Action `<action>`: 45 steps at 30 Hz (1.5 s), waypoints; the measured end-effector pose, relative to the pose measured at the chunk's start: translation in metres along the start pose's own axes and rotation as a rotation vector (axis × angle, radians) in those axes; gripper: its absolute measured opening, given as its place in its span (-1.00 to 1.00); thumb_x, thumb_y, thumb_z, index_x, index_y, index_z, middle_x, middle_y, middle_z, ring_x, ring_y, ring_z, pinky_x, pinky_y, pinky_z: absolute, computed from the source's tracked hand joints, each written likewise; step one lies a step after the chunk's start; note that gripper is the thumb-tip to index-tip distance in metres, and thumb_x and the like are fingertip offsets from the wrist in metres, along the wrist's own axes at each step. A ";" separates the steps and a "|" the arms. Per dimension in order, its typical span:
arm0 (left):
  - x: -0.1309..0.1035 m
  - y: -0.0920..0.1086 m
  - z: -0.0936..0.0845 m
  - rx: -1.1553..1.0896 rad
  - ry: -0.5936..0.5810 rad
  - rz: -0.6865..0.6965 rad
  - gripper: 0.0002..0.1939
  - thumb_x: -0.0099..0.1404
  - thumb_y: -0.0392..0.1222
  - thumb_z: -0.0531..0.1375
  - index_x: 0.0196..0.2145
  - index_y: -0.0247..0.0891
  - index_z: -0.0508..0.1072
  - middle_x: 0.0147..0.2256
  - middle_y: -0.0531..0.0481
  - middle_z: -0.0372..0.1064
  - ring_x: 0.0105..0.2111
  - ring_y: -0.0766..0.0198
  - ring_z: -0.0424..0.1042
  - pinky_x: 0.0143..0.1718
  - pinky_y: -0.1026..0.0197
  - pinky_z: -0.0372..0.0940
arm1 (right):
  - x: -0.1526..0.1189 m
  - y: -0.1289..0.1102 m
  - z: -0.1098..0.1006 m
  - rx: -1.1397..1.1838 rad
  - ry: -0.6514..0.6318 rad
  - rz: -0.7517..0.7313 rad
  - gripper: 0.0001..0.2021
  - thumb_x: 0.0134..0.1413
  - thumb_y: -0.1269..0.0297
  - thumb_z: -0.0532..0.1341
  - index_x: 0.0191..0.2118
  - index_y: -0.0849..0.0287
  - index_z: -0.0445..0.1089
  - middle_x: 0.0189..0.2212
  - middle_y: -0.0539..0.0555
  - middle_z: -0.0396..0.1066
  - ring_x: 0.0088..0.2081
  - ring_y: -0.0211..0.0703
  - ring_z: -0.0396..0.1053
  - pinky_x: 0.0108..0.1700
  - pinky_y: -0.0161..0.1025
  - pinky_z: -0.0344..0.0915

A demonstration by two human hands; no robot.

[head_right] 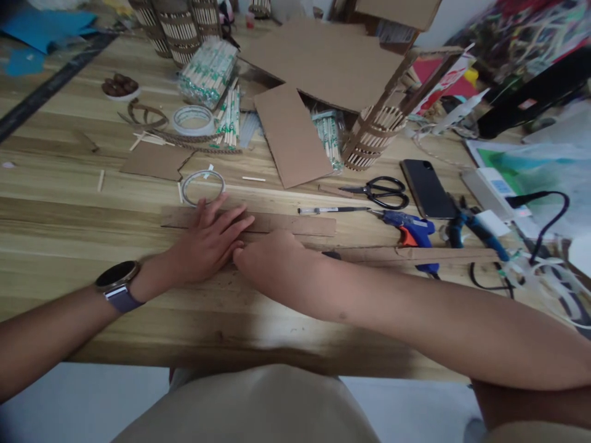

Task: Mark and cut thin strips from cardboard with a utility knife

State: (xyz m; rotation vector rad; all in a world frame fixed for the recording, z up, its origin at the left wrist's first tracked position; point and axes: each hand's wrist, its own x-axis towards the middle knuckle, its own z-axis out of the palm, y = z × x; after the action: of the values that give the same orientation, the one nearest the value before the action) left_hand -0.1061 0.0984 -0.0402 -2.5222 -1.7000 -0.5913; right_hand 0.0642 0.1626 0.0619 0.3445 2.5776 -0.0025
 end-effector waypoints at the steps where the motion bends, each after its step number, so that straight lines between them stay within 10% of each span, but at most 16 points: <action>1: 0.000 0.000 0.000 0.000 -0.001 -0.005 -0.56 0.53 -0.19 0.00 0.26 -0.39 0.33 0.27 -0.39 0.24 0.40 -0.34 -0.13 0.30 -0.55 -0.21 | -0.001 0.000 0.000 -0.021 -0.013 -0.004 -0.65 0.26 0.59 0.07 0.06 0.22 0.43 -0.34 0.18 0.60 -0.31 -0.03 0.59 -0.34 -0.24 0.35; 13: 0.002 0.004 0.003 0.025 0.004 -0.021 -0.57 0.52 -0.21 -0.01 0.25 -0.35 0.36 0.26 -0.37 0.25 0.39 -0.33 -0.09 0.29 -0.56 -0.18 | -0.076 0.070 0.058 0.120 0.037 0.148 -0.65 0.39 0.28 0.06 0.17 0.01 0.43 -0.24 0.09 0.62 -0.34 -0.07 0.56 -0.44 -0.25 0.17; 23: 0.013 0.013 -0.002 -0.019 0.041 -0.161 -0.60 0.51 -0.22 -0.02 0.21 -0.34 0.35 0.24 -0.29 0.28 0.34 -0.29 0.03 0.26 -0.52 -0.04 | -0.029 0.023 0.027 0.121 0.075 0.069 -0.72 0.40 0.21 0.06 0.01 0.10 0.47 -0.37 0.10 0.60 -0.36 -0.03 0.55 -0.48 -0.27 0.07; 30: -0.033 -0.001 -0.036 -0.184 0.059 0.026 -0.77 0.52 -0.19 0.07 -0.14 -0.21 0.53 -0.10 -0.10 0.49 -0.12 0.17 0.49 -0.09 0.11 0.44 | -0.016 0.015 0.029 0.084 0.098 0.063 -0.72 0.41 0.25 0.04 -0.08 0.11 0.50 -0.41 0.11 0.59 -0.37 0.02 0.56 -0.49 -0.25 0.18; 45: -0.041 0.011 -0.021 -0.264 0.132 0.084 -0.72 0.52 -0.15 0.09 -0.25 -0.16 0.60 -0.10 -0.09 0.55 -0.13 0.18 0.51 -0.09 0.08 0.46 | -0.008 0.004 0.014 -0.049 0.085 -0.002 -0.66 0.22 0.60 0.10 -0.06 0.11 0.51 -0.52 0.06 0.53 -0.44 -0.01 0.54 -0.50 -0.25 0.24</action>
State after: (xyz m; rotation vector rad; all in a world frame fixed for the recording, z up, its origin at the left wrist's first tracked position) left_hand -0.1157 0.0529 -0.0329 -2.6387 -1.5542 -1.0110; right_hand 0.0792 0.1639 0.0547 0.3309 2.6570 0.0764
